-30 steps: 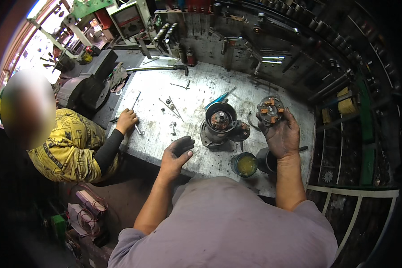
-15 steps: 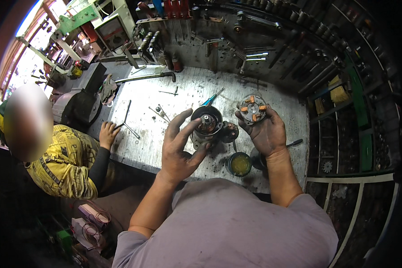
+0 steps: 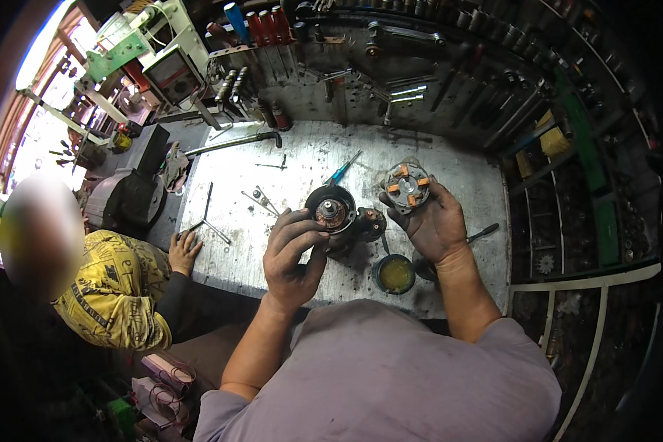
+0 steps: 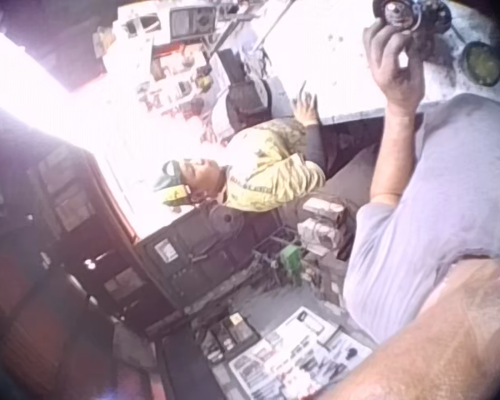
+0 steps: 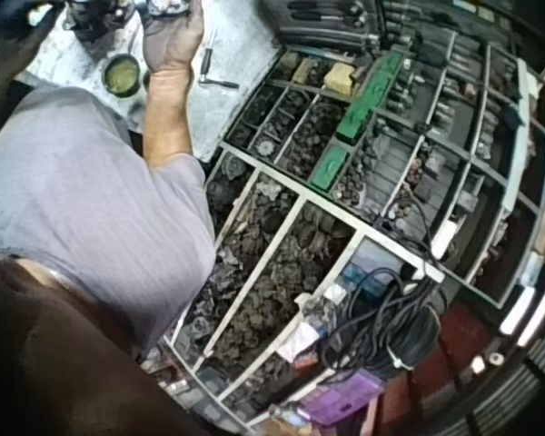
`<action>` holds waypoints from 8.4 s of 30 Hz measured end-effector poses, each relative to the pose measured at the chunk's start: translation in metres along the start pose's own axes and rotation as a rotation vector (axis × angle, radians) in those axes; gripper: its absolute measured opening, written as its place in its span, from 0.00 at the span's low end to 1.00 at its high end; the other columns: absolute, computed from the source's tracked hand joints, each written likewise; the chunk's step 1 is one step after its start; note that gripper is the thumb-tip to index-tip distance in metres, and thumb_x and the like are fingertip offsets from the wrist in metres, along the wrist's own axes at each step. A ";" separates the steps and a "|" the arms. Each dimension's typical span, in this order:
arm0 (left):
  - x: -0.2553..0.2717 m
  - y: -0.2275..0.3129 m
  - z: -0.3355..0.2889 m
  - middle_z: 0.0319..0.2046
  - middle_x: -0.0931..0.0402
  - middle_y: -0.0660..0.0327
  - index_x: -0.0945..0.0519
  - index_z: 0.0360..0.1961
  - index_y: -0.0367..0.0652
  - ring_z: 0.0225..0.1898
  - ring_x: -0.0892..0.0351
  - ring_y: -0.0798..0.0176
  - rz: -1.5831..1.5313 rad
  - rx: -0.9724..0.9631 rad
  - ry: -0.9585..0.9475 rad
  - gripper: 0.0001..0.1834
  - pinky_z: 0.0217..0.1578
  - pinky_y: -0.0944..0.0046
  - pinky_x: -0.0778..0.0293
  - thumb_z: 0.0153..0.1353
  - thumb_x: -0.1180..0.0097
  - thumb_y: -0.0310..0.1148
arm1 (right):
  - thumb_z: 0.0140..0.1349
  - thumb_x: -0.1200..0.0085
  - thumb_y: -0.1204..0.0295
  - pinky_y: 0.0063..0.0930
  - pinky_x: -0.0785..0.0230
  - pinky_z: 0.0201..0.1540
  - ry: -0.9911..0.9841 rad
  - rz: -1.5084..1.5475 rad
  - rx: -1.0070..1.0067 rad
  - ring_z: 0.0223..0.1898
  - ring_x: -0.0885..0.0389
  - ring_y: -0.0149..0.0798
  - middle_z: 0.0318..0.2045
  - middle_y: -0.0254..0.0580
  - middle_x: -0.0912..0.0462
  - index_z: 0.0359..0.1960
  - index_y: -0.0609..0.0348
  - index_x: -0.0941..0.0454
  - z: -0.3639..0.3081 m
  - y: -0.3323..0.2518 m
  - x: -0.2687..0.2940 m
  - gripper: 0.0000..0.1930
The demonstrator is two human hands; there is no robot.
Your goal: The person assembles a small cylindrical electrical component on a cluttered workbench. They repeatedly insert and remove a circular rotor-like part, apply lubricant from a small container, and reattach the housing. The person handles the component with both hands, occasionally rotating it to access different sides.
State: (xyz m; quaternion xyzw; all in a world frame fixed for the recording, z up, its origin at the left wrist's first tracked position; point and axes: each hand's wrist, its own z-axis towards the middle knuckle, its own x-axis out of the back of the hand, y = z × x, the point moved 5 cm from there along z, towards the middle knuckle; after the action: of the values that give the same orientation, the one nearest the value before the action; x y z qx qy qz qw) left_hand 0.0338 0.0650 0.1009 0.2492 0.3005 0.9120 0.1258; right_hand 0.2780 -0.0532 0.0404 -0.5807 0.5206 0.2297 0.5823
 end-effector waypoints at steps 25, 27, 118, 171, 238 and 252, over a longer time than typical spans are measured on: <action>0.017 -0.008 0.084 0.53 0.15 0.52 0.34 0.74 0.31 0.51 0.12 0.59 -0.982 0.743 -0.137 0.44 0.45 0.62 0.10 0.63 0.23 0.31 | 0.47 0.33 0.84 0.52 0.35 0.80 -1.015 -1.651 0.840 0.78 0.32 0.54 0.73 0.52 0.26 0.74 0.58 0.30 0.016 -0.023 -0.191 0.46; 0.016 -0.007 0.082 0.56 0.17 0.51 0.33 0.73 0.31 0.53 0.12 0.58 -1.019 0.763 -0.013 0.43 0.49 0.60 0.10 0.62 0.23 0.31 | 0.52 0.37 0.86 0.47 0.33 0.79 -0.841 -1.593 0.887 0.77 0.30 0.51 0.79 0.55 0.36 0.80 0.59 0.38 0.021 -0.027 -0.187 0.48; 0.003 -0.048 0.024 0.46 0.08 0.57 0.11 0.55 0.35 0.48 0.12 0.68 -0.592 0.520 0.025 0.13 0.53 0.65 0.16 0.71 0.35 0.23 | 0.69 0.36 0.42 0.39 0.35 0.75 -0.407 -1.322 0.376 0.72 0.25 0.48 0.69 0.61 0.22 0.78 0.74 0.38 0.004 0.025 -0.086 0.51; -0.008 -0.034 -0.047 0.61 0.20 0.48 0.09 0.49 0.42 0.66 0.21 0.47 -0.342 0.218 0.163 0.18 0.68 0.51 0.25 0.58 0.21 0.33 | 0.77 0.39 0.62 0.41 0.37 0.77 -0.433 -1.522 0.415 0.74 0.27 0.48 0.73 0.57 0.25 0.78 0.68 0.35 -0.019 0.040 -0.075 0.35; 0.003 -0.023 -0.035 0.51 0.13 0.52 0.12 0.43 0.36 0.55 0.12 0.53 -0.191 0.188 0.177 0.11 0.59 0.57 0.19 0.59 0.27 0.22 | 0.75 0.38 0.66 0.44 0.38 0.78 -0.544 -1.554 0.449 0.76 0.29 0.52 0.73 0.60 0.26 0.78 0.66 0.33 -0.020 0.032 -0.077 0.33; -0.008 -0.017 -0.046 0.48 0.12 0.51 0.13 0.44 0.38 0.53 0.13 0.53 -0.289 0.279 0.288 0.13 0.57 0.56 0.19 0.58 0.27 0.20 | 0.70 0.35 0.73 0.45 0.39 0.80 -0.484 -1.804 0.513 0.77 0.30 0.56 0.73 0.60 0.26 0.77 0.62 0.30 -0.032 0.024 -0.097 0.34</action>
State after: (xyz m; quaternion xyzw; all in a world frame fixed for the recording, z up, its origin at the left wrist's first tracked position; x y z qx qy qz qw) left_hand 0.0175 0.0534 0.0555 0.0859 0.4709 0.8603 0.1752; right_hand 0.2118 -0.0447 0.1214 -0.5542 -0.2203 -0.3108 0.7401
